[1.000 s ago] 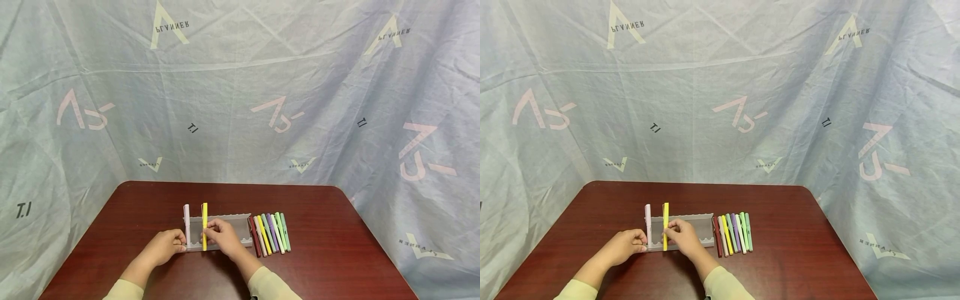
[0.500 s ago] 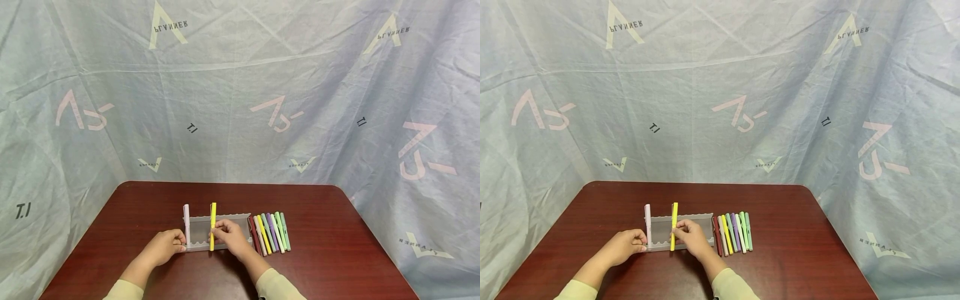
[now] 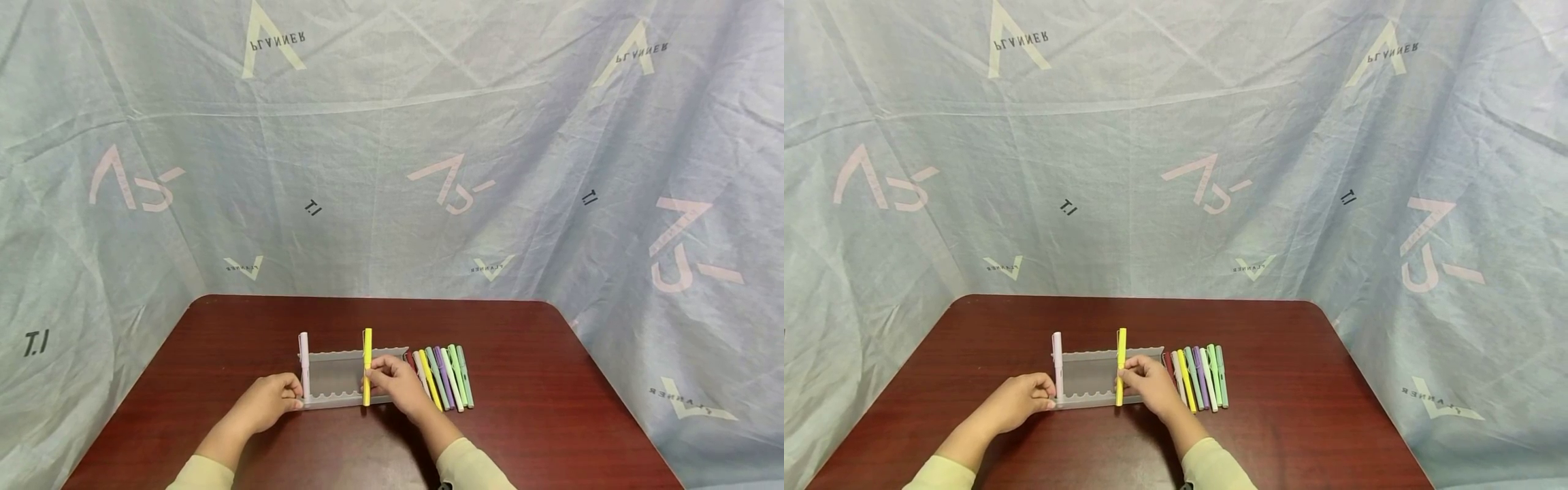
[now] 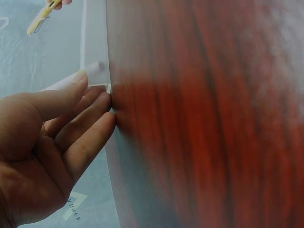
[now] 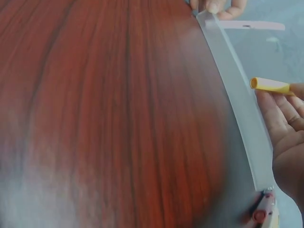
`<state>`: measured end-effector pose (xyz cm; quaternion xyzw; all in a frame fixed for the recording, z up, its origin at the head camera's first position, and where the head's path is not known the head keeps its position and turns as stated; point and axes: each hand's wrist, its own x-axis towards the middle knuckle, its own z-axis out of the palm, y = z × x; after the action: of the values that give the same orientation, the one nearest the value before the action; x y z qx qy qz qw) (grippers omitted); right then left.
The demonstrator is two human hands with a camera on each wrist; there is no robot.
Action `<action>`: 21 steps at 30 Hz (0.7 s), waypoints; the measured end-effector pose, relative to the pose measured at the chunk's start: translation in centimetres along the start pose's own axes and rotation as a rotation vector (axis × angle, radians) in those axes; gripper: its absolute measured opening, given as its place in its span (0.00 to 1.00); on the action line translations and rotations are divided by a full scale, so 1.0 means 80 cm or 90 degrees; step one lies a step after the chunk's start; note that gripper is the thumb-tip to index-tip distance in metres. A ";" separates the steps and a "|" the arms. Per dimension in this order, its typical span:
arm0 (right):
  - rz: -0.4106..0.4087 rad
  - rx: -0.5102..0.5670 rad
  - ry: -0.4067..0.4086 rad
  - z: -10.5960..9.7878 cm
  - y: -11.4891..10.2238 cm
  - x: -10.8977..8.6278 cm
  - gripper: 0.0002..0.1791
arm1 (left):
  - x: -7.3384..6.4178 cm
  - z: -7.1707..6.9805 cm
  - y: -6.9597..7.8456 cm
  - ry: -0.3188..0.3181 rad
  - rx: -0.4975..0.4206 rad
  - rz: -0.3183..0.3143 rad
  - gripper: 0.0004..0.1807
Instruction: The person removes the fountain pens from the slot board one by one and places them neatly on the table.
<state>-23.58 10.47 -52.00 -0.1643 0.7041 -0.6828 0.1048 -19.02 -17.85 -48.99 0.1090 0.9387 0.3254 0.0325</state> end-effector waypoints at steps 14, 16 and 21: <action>0.002 -0.034 0.023 -0.042 -0.002 -0.016 0.15 | 0.002 0.000 0.000 0.001 0.010 -0.007 0.09; 0.004 -0.028 0.029 -0.048 -0.002 -0.018 0.15 | 0.001 0.000 0.001 0.002 0.011 -0.006 0.10; 0.012 -0.025 0.041 -0.059 -0.004 -0.022 0.14 | 0.001 -0.001 0.003 0.004 0.018 -0.006 0.10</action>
<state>-23.69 15.54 -51.60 -0.1378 0.7220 -0.6727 0.0854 -19.06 -17.72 -48.81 0.1044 0.9437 0.3125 0.0298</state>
